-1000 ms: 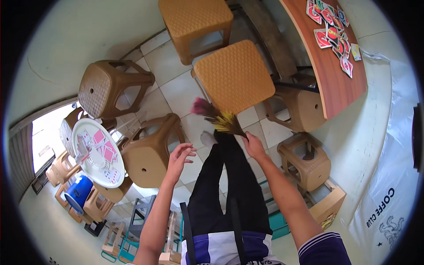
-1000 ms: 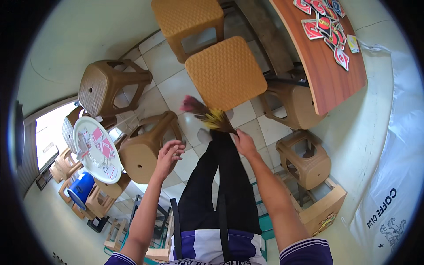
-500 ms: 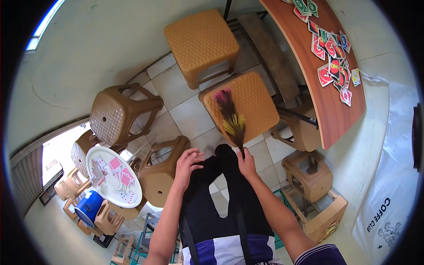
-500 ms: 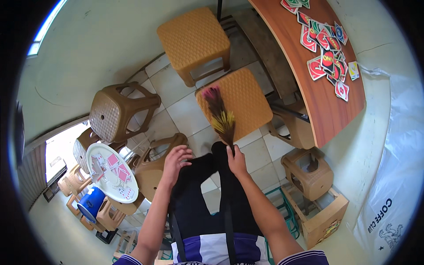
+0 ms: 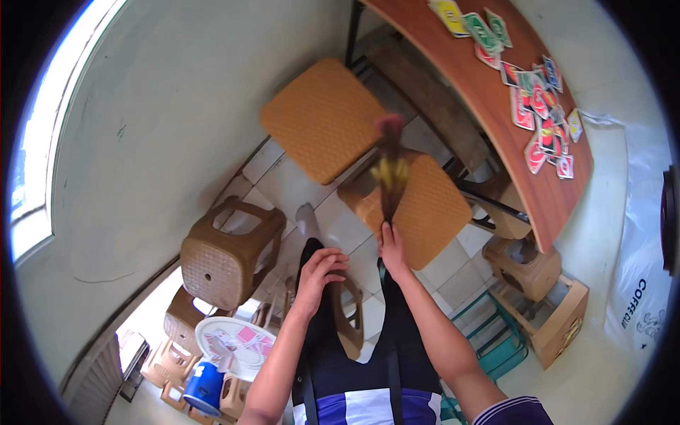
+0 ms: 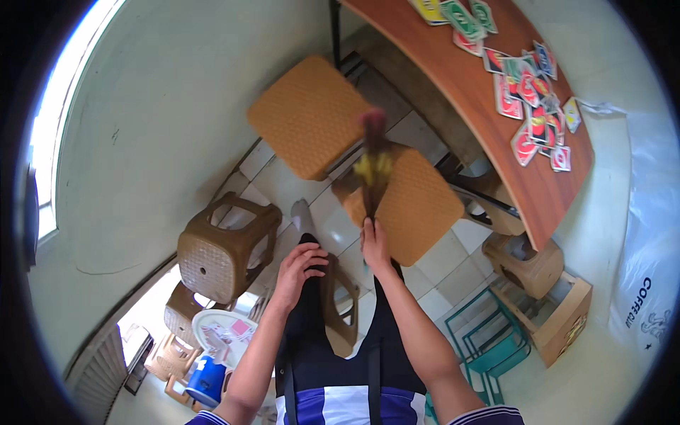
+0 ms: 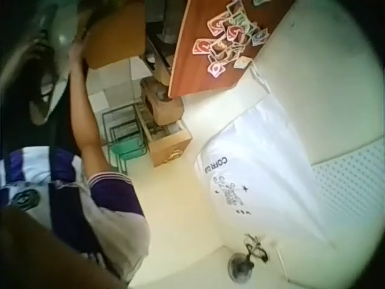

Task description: Dusting and cleaning stools in a seating area using a duster.

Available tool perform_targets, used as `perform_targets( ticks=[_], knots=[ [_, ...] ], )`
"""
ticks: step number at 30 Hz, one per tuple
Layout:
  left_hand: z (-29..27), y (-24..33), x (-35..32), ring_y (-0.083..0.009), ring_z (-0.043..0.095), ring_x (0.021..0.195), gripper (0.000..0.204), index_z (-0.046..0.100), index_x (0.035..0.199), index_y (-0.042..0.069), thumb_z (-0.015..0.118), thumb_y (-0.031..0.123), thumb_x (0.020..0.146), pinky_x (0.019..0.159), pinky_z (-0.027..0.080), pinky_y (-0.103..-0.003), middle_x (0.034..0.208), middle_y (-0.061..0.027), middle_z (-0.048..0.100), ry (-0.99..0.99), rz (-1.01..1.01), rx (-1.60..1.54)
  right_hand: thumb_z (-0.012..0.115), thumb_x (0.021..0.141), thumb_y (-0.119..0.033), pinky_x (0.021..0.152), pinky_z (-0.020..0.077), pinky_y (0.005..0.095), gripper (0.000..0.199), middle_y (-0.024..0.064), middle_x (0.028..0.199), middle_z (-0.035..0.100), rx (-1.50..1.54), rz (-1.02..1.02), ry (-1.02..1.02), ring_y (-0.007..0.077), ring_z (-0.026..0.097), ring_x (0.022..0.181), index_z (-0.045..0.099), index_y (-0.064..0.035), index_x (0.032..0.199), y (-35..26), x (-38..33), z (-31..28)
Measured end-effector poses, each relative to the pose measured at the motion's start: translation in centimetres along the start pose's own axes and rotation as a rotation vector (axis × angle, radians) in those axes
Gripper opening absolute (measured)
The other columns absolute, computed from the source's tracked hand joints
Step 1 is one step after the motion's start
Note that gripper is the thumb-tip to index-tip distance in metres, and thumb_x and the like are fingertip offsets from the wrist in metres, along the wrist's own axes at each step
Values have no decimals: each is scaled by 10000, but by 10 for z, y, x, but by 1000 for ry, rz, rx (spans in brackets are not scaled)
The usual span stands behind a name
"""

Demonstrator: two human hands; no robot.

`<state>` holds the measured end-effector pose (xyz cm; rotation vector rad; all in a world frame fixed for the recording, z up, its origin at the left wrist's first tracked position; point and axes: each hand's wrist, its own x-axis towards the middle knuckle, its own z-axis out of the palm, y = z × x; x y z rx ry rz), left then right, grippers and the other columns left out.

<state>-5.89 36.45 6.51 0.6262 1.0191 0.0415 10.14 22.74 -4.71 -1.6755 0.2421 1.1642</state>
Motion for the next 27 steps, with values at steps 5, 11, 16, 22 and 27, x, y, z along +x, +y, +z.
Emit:
perform_targets(
  ticks=[5,11,16,22,27],
  knots=[
    [-76,59,0,-183,642,1032,302,554,1254,40,505,216,1014,827,520,-312,1172,-108,655,12,-5,146,400,1036,-501,414,324,231,367,-46,662,416,347,41,204,56,392,482,488,-157,947,-14,39,137],
    [-159,97,25,-184,653,997,322,567,1248,49,531,251,1000,806,529,-312,1129,-105,674,133,-8,157,383,1041,-404,732,459,514,429,225,837,631,-311,-507,187,454,605,815,528,-10,953,20,94,262],
    [-173,123,31,-181,653,993,325,569,1246,46,540,252,996,786,537,-308,1124,-106,674,106,-27,185,380,1049,-377,829,449,523,422,303,1013,614,-346,-264,199,493,557,1005,541,13,1052,-5,89,267],
    [-152,120,46,-187,657,1021,313,570,1241,55,537,243,994,810,532,-317,1140,-111,673,42,-87,232,384,1058,-382,707,443,427,460,156,763,521,329,24,500,304,510,699,510,44,940,9,95,253],
    [-124,122,63,-181,655,1014,300,570,1245,54,517,228,1006,812,532,-310,1148,-107,672,-32,-122,257,389,1040,-451,542,427,488,452,166,597,476,-281,-396,468,372,541,557,460,-36,876,35,91,267]
  ],
)
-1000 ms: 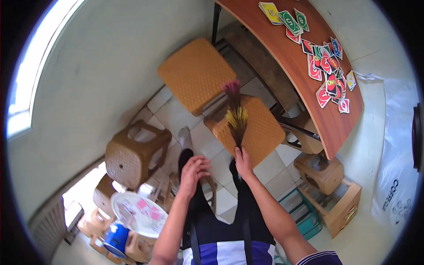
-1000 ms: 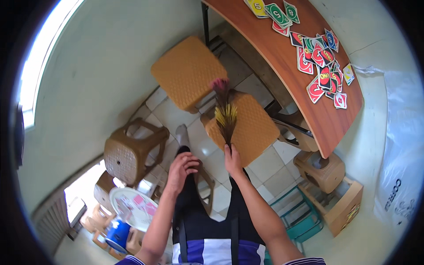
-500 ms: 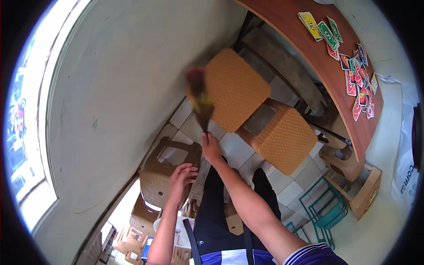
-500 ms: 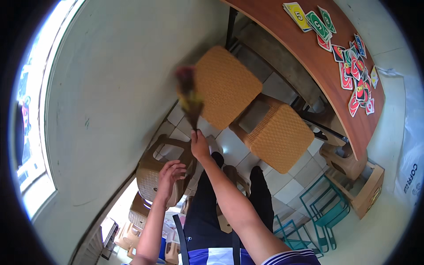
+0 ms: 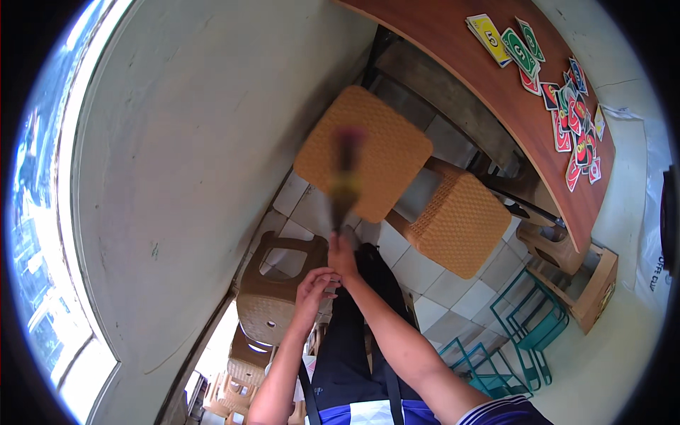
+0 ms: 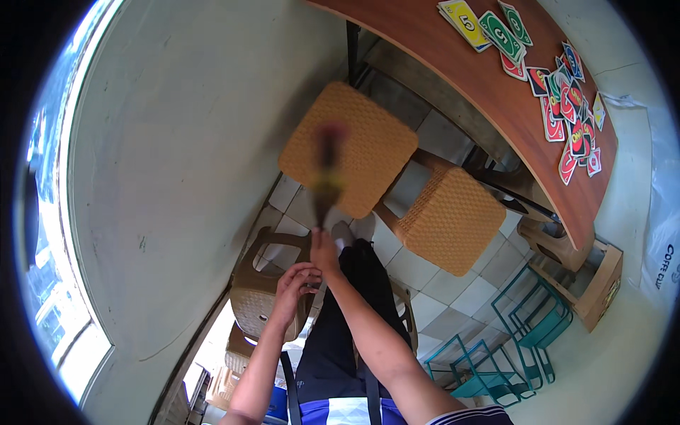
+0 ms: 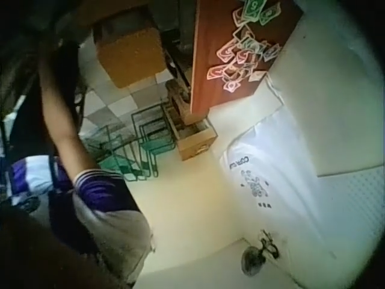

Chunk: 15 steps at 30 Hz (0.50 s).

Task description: Dusting and cleaning stools in a seating area using a duster.

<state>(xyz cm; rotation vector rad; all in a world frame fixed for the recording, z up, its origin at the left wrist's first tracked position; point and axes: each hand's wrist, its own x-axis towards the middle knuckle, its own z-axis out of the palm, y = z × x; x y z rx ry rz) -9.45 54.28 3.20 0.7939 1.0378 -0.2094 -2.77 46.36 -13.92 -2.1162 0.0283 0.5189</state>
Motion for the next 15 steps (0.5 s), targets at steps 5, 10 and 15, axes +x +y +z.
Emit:
perform_targets(
  ticks=[5,10,15],
  knots=[
    [-18,23,-7,-185,651,1010,299,561,1251,59,507,233,1014,814,532,-313,1163,-110,662,62,44,50,406,1036,-392,750,476,560,406,301,917,624,-216,144,-496,495,599,920,529,-9,977,-52,-9,-27],
    [-5,56,9,-182,646,1014,303,564,1253,60,505,230,1009,808,527,-311,1157,-100,664,64,93,98,411,1052,-343,729,456,475,383,268,849,606,50,215,126,463,597,846,540,16,1019,-23,17,-54],
    [2,69,24,-197,647,1024,305,557,1257,59,502,235,1014,811,533,-321,1162,-110,654,60,116,103,410,1057,-319,704,467,473,365,263,832,605,104,241,-11,458,583,790,535,14,976,-36,10,-39]
  ],
)
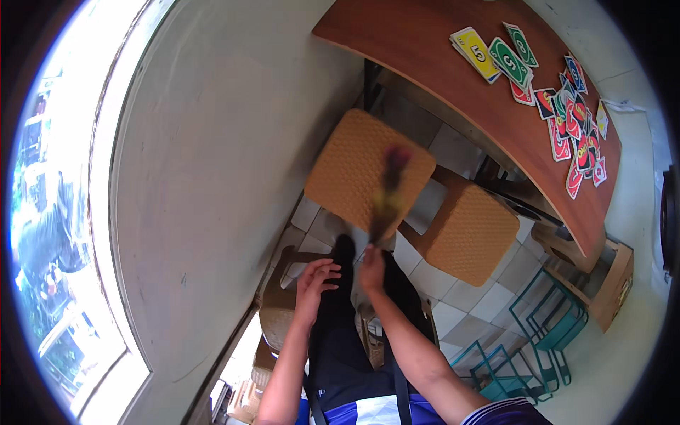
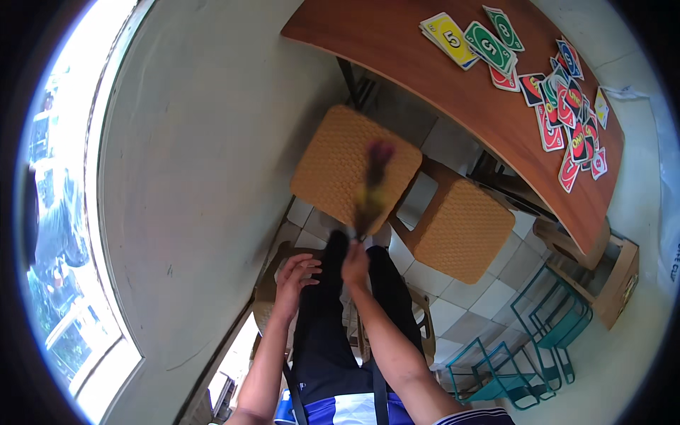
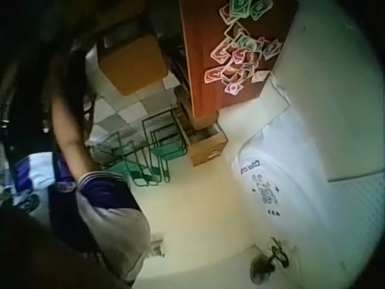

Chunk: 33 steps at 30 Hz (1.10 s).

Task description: Dusting and cleaning stools in a seating area using a duster.

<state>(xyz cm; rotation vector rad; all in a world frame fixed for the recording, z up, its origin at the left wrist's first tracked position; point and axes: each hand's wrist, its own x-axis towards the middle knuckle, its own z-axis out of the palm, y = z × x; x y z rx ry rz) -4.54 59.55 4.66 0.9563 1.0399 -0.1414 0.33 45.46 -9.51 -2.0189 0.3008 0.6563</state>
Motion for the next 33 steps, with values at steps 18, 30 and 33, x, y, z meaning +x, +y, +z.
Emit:
perform_targets(
  ticks=[18,30,33],
  knots=[
    [-75,63,54,-177,637,1019,306,576,1244,70,524,242,996,828,511,-322,1144,-89,665,-182,-192,313,410,1053,-305,707,484,485,323,293,872,616,-37,116,157,499,592,886,526,-14,974,-20,-11,60],
    [-81,61,62,-190,644,997,325,571,1244,58,518,264,999,831,518,-332,1123,-101,663,-228,-225,381,412,1047,-335,686,459,505,370,293,826,612,182,273,469,517,591,840,544,7,993,-40,6,73],
    [-85,57,65,-192,646,992,320,574,1238,57,516,261,998,830,518,-333,1119,-101,665,-245,-231,381,402,1046,-343,717,464,540,372,297,864,627,37,161,188,525,587,872,540,-2,988,-49,-2,87]
  ],
)
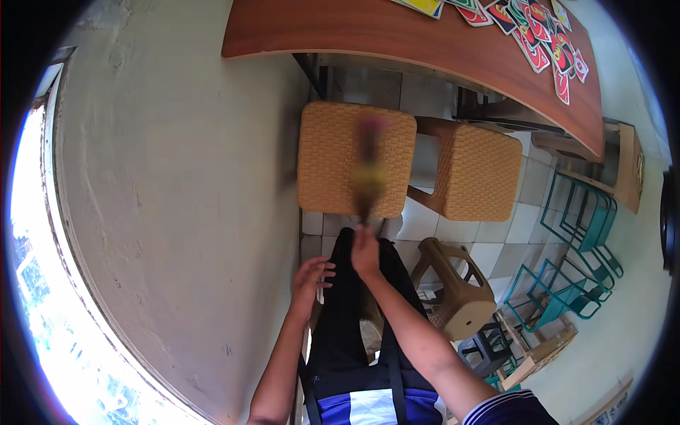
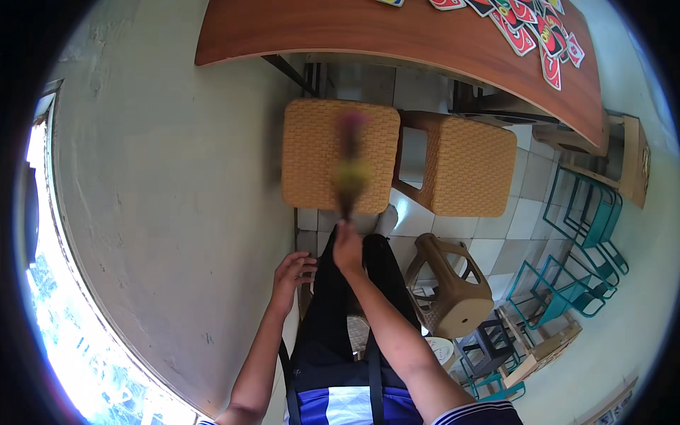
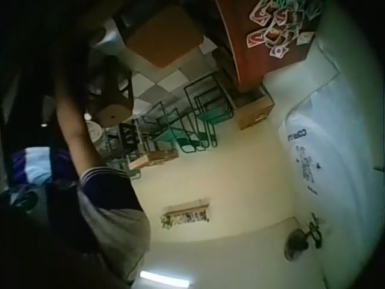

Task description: Dusting and cleaning stools in a seating area using a duster.

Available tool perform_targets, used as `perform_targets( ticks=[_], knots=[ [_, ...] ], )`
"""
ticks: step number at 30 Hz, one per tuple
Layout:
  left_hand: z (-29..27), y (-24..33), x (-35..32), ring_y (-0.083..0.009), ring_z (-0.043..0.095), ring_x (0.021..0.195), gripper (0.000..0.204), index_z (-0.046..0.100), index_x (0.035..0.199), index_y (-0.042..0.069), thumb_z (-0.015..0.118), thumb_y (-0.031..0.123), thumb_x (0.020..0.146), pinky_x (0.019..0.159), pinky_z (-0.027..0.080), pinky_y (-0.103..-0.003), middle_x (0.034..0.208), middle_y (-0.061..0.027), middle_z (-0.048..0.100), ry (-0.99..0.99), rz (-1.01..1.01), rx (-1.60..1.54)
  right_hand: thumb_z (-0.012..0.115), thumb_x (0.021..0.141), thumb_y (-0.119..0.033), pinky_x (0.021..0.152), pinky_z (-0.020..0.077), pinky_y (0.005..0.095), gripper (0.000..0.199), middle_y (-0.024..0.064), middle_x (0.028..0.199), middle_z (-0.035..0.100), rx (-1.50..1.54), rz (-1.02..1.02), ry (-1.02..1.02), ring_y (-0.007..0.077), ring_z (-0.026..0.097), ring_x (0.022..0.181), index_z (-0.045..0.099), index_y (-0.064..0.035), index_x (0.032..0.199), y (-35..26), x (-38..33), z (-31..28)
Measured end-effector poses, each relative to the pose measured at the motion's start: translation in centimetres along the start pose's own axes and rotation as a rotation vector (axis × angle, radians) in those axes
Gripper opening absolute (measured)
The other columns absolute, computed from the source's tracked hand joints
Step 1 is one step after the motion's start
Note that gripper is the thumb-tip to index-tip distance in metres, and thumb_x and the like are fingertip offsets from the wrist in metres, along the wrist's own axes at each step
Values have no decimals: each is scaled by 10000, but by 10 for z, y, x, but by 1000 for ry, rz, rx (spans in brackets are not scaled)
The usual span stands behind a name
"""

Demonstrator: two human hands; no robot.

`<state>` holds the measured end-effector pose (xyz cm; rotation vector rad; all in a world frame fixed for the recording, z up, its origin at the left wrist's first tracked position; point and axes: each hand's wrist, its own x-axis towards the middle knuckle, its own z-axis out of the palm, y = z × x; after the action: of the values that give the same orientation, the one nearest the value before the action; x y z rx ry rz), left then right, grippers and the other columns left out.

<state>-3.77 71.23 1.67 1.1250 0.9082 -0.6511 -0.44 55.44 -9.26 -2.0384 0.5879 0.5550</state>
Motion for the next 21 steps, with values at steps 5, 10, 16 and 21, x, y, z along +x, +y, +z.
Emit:
perform_targets(
  ticks=[5,10,16,21],
  knots=[
    [-4,-1,-3,-192,648,988,311,581,1227,57,516,260,1000,827,521,-336,1115,-101,668,7,-8,8,418,1037,-349,723,479,583,347,290,895,643,-344,-151,-396,512,598,880,513,-20,986,-13,-8,-10],
    [2,4,-1,-173,642,983,323,578,1229,59,508,266,991,801,514,-318,1121,-91,671,20,-20,39,437,1040,-282,712,478,511,303,264,862,627,62,17,164,472,606,819,526,7,1064,10,12,-28],
    [4,-6,-2,-172,643,981,295,585,1222,66,511,242,996,797,517,-320,1112,-82,676,1,-15,16,444,1043,-228,619,431,323,231,38,750,493,438,-107,254,151,485,672,536,-19,1013,-52,39,-35],
    [4,-21,-3,-170,641,980,280,594,1216,69,502,220,999,794,517,-319,1112,-84,674,15,-29,0,508,1004,-227,586,412,290,246,11,720,537,216,-175,-341,122,493,632,626,-13,982,-105,42,-28]
  ],
)
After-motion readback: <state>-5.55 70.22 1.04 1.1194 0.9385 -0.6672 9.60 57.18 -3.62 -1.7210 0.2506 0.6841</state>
